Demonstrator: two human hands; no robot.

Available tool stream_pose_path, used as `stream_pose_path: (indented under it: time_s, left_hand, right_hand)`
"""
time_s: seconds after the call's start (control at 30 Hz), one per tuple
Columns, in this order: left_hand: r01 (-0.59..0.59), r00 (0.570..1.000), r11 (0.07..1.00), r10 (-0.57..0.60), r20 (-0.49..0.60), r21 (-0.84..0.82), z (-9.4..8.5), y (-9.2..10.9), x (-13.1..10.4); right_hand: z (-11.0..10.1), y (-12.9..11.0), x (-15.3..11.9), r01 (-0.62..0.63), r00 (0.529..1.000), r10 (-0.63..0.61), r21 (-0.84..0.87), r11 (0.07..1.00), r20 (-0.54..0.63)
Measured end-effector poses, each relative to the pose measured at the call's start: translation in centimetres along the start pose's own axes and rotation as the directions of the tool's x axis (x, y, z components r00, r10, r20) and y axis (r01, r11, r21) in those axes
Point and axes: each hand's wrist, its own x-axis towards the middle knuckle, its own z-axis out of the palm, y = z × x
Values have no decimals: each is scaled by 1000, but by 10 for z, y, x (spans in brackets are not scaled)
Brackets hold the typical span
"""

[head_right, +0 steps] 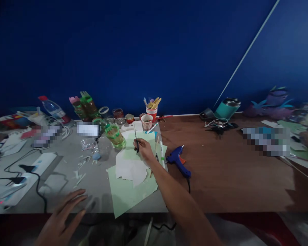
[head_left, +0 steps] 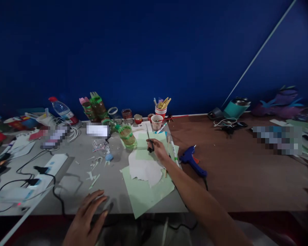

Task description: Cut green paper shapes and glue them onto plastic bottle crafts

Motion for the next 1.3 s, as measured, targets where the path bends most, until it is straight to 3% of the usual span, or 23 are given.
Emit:
stream_pose_path:
  time_s: [0.07, 0.2, 0.27, 0.4, 0.57, 0.77, 0.9, 1.03, 1.3]
  left_hand:
    - [7, 1000, 1000, -7, 16, -16, -1, 6, 3]
    - [-87, 987, 993, 96, 125, -74, 6, 37, 31]
    - [-128, 966, 988, 143, 217, -82, 16, 54, 46]
    - [-185, 934, 980, 199, 298, -74, 41, 70, 63]
    - [-141, 905, 990, 139, 401, -25, 60, 66, 62]
    - [-99, 949, 995, 102, 299, -25, 68, 55, 77]
    - [-68, 941, 998, 63, 333, 4, 74, 48, 93]
    - [-44, 929, 998, 53, 365, -34, 77, 41, 102]
    - [-9, 945, 997, 33, 325, -74, 70, 39, 107]
  right_hand:
    - [0, -2, -1, 4, 1000, -4, -12, 1000, 5]
    - [1, -5, -2, 24, 1000, -24, -16, 1000, -3]
    - [2, -6, -3, 32, 999, -32, -12, 999, -5]
    - [4, -8, -3, 41, 999, -41, -3, 999, -6]
    - [4, -8, -2, 41, 999, -41, -2, 999, -24]
    - [2, -6, -1, 30, 999, -29, 8, 1000, -18]
    - [2, -6, -2, 25, 1000, -25, 14, 1000, -8]
    - [3, -7, -5, 27, 1000, -27, 14, 1000, -7]
    - [6, -10, -3, 21, 999, -20, 7, 1000, -27]
